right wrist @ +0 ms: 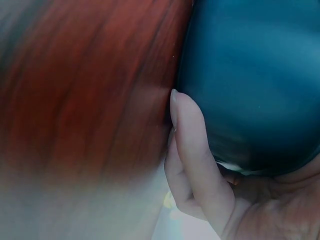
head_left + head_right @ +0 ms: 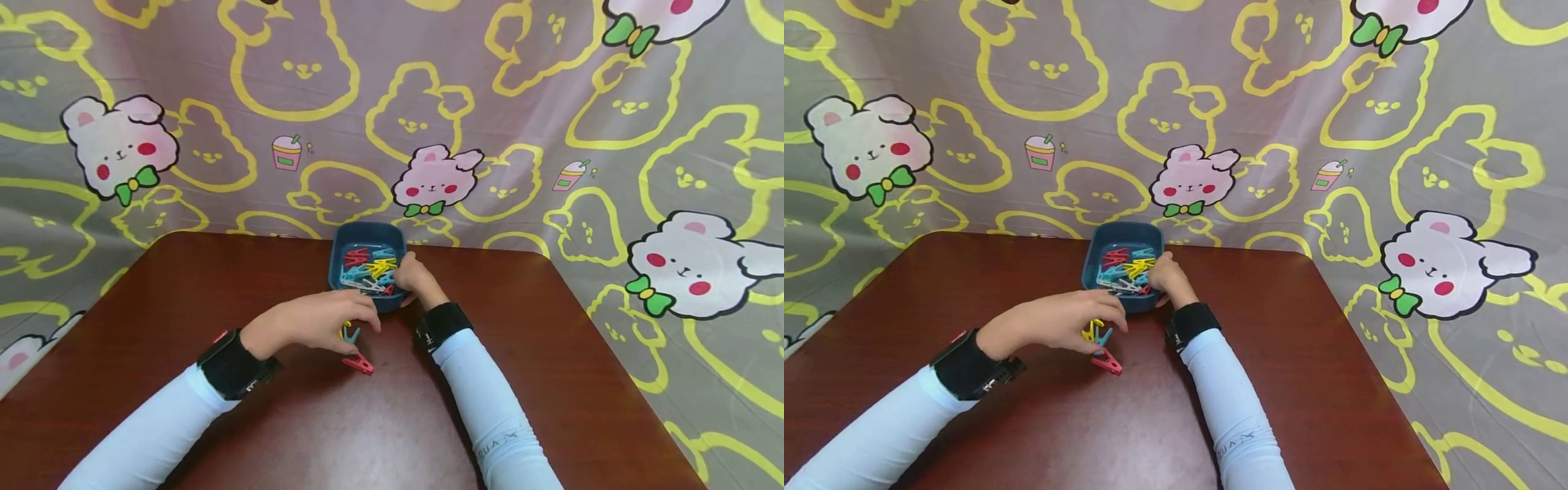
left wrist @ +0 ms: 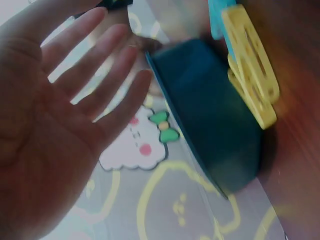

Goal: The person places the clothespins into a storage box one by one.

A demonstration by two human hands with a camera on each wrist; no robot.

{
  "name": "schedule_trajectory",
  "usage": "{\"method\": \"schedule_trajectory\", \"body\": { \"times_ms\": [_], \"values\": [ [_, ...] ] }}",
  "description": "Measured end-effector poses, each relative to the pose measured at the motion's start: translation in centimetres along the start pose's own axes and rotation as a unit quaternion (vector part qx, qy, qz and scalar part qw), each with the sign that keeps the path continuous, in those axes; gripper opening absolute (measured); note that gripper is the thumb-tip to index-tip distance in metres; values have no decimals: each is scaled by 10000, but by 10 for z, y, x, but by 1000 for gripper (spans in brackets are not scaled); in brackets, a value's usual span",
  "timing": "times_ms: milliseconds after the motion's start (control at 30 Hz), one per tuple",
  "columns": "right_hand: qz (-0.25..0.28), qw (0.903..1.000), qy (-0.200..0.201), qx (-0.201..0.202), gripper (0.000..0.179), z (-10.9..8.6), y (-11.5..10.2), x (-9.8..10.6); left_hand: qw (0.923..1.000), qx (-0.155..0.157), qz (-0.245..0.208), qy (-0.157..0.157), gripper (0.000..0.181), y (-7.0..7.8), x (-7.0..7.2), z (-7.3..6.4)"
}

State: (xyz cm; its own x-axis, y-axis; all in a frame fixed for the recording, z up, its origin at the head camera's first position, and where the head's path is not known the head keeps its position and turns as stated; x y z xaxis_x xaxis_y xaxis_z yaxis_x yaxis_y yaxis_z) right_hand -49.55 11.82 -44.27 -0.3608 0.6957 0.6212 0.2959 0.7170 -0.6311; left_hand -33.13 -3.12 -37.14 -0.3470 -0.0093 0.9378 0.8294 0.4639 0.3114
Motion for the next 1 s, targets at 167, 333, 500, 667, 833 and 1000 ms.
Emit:
{"method": "schedule_trajectory", "body": {
  "times_ms": [167, 333, 500, 667, 833, 1000],
  "values": [
    [24, 10000, 5, 5, 74, -1, 3, 0, 9981, -53, -139, -591, 44, 6, -25, 12],
    [104, 9999, -59, 73, 75, -1, 4, -1, 9960, 4, -74, -894, 37, 6, -41, 20],
    [143, 9998, -105, 110, 77, -1, 3, -1, 9947, 57, -30, -1029, 34, 9, -48, 23],
    [127, 9998, -9, 133, 76, -1, 3, -1, 9940, -24, -32, -1091, 33, 12, -54, 27],
    [66, 10000, -4, 73, 76, -2, 3, -1, 9944, -110, -53, -1050, 31, 13, -56, 28],
    [71, 9999, -12, 77, 76, -2, 2, -1, 9952, -206, 9, -960, 27, 15, -56, 29]
  ]
}}
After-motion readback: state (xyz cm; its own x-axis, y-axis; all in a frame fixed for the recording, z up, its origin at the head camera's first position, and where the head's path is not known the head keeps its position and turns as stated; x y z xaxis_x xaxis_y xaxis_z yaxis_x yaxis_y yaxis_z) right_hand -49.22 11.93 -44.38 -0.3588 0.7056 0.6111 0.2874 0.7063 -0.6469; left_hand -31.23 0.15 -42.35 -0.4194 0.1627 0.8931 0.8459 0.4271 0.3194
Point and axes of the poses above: each hand's wrist, its own z-axis towards the middle knuckle, its own x-axis out of the back of the hand, y = z × x, the point moved 9 cm from there along z, towards the middle knuckle, and after that the axes turned 10 degrees about -y, right-handed, at the moved point
